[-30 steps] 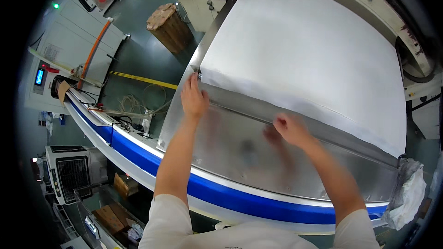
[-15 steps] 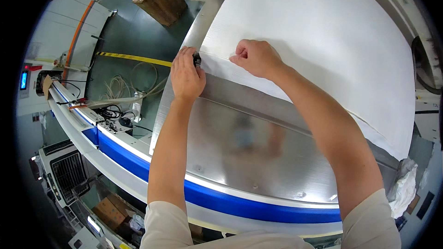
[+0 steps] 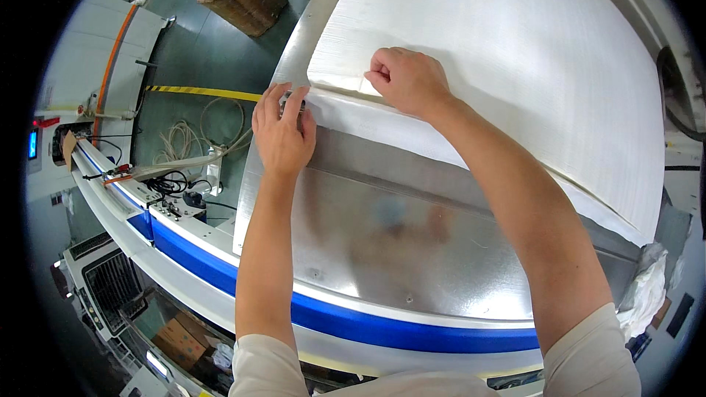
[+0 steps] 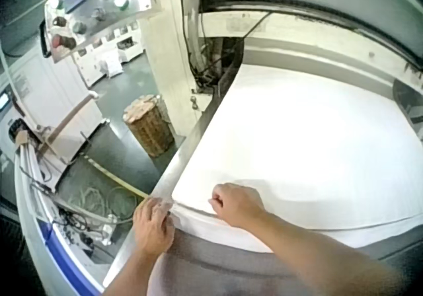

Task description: The person repeatedly feeds large white sheets of paper into a large industrial machine. They align the sheets on a metal tray and push them into the rollers, occasionally adjusting the stack and smoothing the paper to ensure proper feeding.

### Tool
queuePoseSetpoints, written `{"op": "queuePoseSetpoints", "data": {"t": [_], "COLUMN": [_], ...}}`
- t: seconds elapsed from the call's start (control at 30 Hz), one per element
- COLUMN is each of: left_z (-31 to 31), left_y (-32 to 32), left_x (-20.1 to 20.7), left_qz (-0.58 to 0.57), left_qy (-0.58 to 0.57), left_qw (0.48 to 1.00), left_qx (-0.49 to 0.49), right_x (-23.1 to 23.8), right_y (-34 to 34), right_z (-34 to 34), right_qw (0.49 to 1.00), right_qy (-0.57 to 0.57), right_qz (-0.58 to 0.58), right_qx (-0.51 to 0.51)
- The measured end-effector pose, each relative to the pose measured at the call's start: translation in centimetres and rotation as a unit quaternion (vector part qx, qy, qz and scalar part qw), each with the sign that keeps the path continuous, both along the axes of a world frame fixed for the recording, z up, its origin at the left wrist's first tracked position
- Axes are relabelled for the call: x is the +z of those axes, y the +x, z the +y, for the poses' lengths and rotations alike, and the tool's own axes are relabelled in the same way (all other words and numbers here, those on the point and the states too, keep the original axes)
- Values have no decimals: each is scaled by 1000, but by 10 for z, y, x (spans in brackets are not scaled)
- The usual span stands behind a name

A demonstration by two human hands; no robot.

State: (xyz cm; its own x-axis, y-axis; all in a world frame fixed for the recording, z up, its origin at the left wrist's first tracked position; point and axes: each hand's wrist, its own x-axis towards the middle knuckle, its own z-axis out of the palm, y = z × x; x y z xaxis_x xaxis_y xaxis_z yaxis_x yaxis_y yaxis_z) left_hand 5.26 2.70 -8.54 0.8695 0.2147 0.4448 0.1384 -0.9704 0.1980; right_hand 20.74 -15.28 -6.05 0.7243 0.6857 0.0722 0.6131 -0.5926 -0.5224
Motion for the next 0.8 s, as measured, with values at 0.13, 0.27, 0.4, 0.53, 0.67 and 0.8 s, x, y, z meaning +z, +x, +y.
{"op": "queuePoseSetpoints", "data": {"t": [0.13, 0.27, 0.4, 0.53, 0.67, 0.8], "left_z": [-3, -4, -6, -8, -7, -9], "left_y": [-10, -15, -14, -6, 8, 19], "left_x": [-2, 0, 0, -1, -6, -10], "left_qz": [0, -3, -5, -15, -46, -33], "left_qy": [14, 21, 20, 23, -22, -33], "left_qw": [1000, 1000, 1000, 1000, 999, 999], "left_qx": [16, 17, 16, 11, -2, 0], "right_x": [3, 5, 6, 5, 8, 11], "right_y": [0, 1, 1, 2, 4, 7], "right_z": [-1, -1, -1, 0, 0, 4], "right_qw": [1000, 999, 999, 998, 996, 994], "right_qy": [-8, -6, -11, -14, -11, -2], "right_qz": [25, 38, 50, 54, 93, 106], "right_qx": [0, 1, -4, -13, -3, 3]}}
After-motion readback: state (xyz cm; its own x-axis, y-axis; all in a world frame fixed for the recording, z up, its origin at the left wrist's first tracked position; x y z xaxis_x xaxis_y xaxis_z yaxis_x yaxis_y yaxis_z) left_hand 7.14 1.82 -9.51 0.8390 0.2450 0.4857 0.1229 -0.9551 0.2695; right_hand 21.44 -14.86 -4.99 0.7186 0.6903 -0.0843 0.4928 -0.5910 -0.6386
